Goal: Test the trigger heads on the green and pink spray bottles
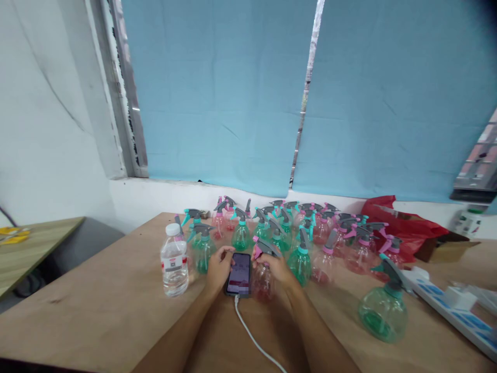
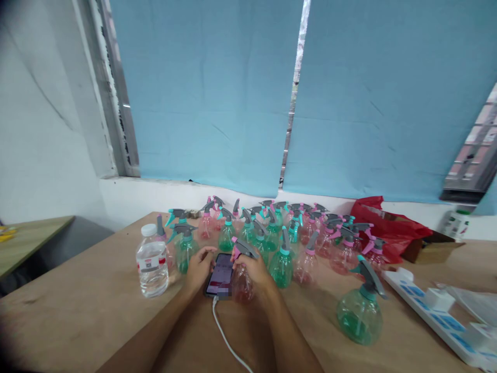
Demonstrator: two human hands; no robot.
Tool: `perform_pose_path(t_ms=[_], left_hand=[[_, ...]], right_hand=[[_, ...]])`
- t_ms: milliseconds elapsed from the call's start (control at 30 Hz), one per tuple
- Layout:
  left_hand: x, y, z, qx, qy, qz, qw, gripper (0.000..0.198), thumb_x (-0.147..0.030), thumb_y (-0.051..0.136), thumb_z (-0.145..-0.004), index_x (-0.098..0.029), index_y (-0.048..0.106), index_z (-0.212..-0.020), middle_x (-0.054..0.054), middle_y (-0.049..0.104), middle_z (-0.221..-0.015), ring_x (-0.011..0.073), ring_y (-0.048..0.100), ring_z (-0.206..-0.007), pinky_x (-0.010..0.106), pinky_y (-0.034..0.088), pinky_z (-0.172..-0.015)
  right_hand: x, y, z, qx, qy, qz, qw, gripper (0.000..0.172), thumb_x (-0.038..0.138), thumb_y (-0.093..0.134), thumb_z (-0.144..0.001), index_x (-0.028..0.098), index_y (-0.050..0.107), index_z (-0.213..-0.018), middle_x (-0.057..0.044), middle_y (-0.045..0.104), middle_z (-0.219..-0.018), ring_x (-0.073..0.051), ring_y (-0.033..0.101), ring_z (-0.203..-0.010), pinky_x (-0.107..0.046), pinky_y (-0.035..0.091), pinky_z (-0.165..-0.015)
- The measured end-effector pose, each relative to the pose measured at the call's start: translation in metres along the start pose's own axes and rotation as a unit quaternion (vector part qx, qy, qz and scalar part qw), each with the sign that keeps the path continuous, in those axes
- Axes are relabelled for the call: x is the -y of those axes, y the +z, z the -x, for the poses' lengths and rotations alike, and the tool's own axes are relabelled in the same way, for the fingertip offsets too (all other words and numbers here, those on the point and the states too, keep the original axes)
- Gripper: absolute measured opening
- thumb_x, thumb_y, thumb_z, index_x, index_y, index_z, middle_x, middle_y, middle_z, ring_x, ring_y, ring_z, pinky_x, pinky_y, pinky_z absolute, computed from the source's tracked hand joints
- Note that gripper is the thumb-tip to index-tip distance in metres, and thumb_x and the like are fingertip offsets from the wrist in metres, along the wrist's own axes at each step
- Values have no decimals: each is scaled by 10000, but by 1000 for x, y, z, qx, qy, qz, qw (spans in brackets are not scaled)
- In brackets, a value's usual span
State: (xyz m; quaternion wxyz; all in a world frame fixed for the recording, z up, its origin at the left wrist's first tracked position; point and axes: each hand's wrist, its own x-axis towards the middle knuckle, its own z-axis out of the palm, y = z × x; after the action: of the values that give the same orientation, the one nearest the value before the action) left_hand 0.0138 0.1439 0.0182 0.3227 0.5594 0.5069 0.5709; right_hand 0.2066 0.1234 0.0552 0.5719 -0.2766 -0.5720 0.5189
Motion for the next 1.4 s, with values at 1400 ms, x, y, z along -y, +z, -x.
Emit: perform_pose_path(t_ms=[1400], left_hand=[[5, 1, 1, 26, 9, -11, 1000, 375, -525, 585, -829, -183, 708, -925, -46, 597, -565, 157, 557, -477, 251, 414, -513]], right_hand=[[0, 2, 4, -33, 29, 45, 998, 82, 302, 613, -590, 239, 637, -544, 5, 641, -564, -153, 548, -555, -279, 437, -587]])
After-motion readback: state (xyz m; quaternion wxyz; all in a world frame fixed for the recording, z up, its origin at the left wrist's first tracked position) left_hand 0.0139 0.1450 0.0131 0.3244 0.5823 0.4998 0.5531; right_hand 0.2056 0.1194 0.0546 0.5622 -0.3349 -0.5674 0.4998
